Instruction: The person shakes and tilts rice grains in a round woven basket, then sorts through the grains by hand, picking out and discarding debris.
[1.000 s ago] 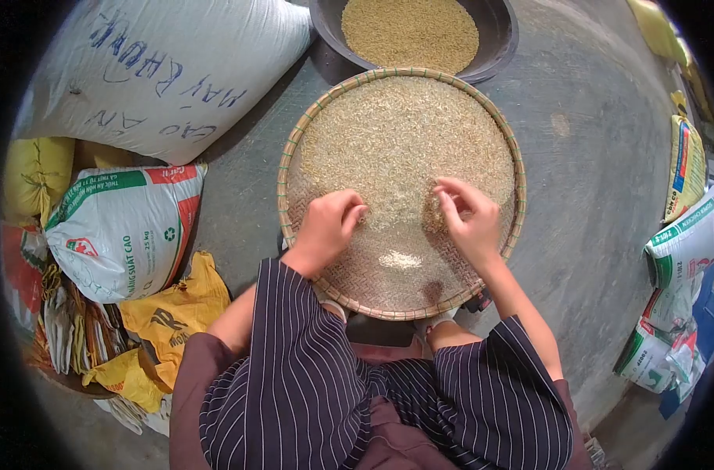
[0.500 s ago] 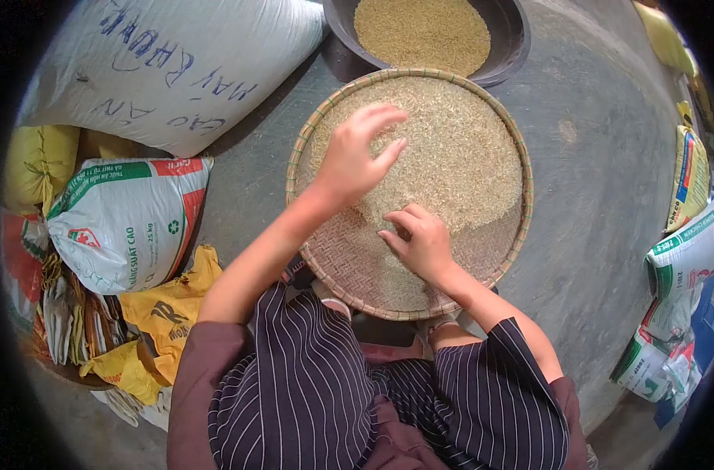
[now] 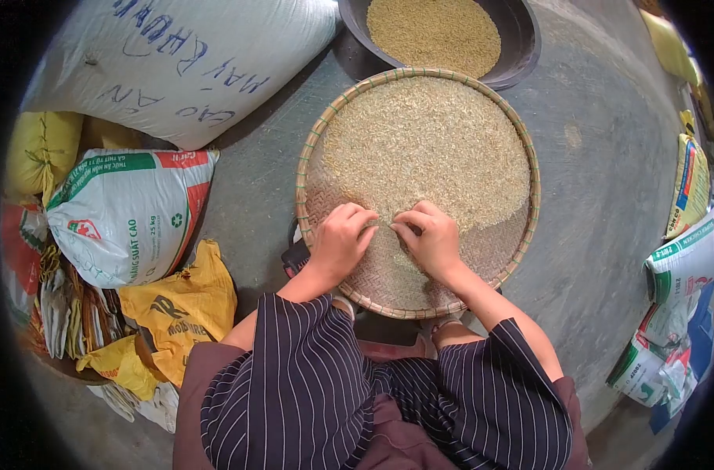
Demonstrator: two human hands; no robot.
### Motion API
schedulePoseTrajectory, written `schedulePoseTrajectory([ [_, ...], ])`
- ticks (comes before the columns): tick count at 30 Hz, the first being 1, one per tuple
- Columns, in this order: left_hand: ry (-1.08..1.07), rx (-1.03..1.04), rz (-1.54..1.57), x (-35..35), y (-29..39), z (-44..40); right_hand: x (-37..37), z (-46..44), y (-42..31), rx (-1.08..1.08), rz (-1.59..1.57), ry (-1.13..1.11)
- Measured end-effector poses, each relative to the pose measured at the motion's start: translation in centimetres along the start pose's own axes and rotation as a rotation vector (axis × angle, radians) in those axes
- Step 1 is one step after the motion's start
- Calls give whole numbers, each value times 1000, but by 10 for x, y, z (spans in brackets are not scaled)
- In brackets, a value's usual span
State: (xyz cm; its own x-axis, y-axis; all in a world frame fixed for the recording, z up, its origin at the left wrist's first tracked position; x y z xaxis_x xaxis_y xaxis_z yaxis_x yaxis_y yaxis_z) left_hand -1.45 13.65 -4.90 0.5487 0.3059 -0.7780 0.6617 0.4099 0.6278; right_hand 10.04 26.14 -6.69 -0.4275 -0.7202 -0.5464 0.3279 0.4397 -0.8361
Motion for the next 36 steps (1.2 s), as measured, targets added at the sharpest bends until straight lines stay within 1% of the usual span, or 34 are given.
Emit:
schedulePoseTrajectory([
  [9,42,-110,-47,5,-1,0,0,-4,-4,-4,18,-13],
  [10,38,-123,-56,5,-2,1,-3,-6,-6,26,-33,-22],
  [15,38,-100,-39,10,0,-1,-16,-14,-4,71,-180,-48],
  [17,49,-80,-34,10,1,-2,-22,-21,-2,169,-138,-208],
  [20,60,-64,-26,12,2,-3,-33,-31,4,184,-189,-259],
  [21,65,-55,-18,12,2,-3,-36,-35,7,250,-215,-290],
  [25,74,-20,29,12,1,-2,-44,-44,12,307,-267,-308],
  [29,72,-6,9,12,3,-3,-46,-44,13,292,-333,-259],
  [32,77,8,-12,11,5,-3,-45,-44,14,334,-344,-311],
  [34,60,9,-20,11,6,-2,-45,-47,11,304,-229,-426],
  [36,61,11,-19,10,7,-2,-53,-61,7,307,-217,-426],
])
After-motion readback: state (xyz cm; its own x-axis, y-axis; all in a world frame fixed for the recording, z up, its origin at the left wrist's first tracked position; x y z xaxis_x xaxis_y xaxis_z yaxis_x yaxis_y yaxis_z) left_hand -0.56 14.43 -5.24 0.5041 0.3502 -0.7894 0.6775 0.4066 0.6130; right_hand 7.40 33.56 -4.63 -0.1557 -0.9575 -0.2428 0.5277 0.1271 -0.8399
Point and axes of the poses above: each hand's wrist, its own z-axis away from the middle knuckle, its own x-axis out of the palm, y = z × x, the point moved 5 cm from there along -z, towards the middle knuckle, and after that the axes turned 6 degrees about -z, right-handed, at the moved point
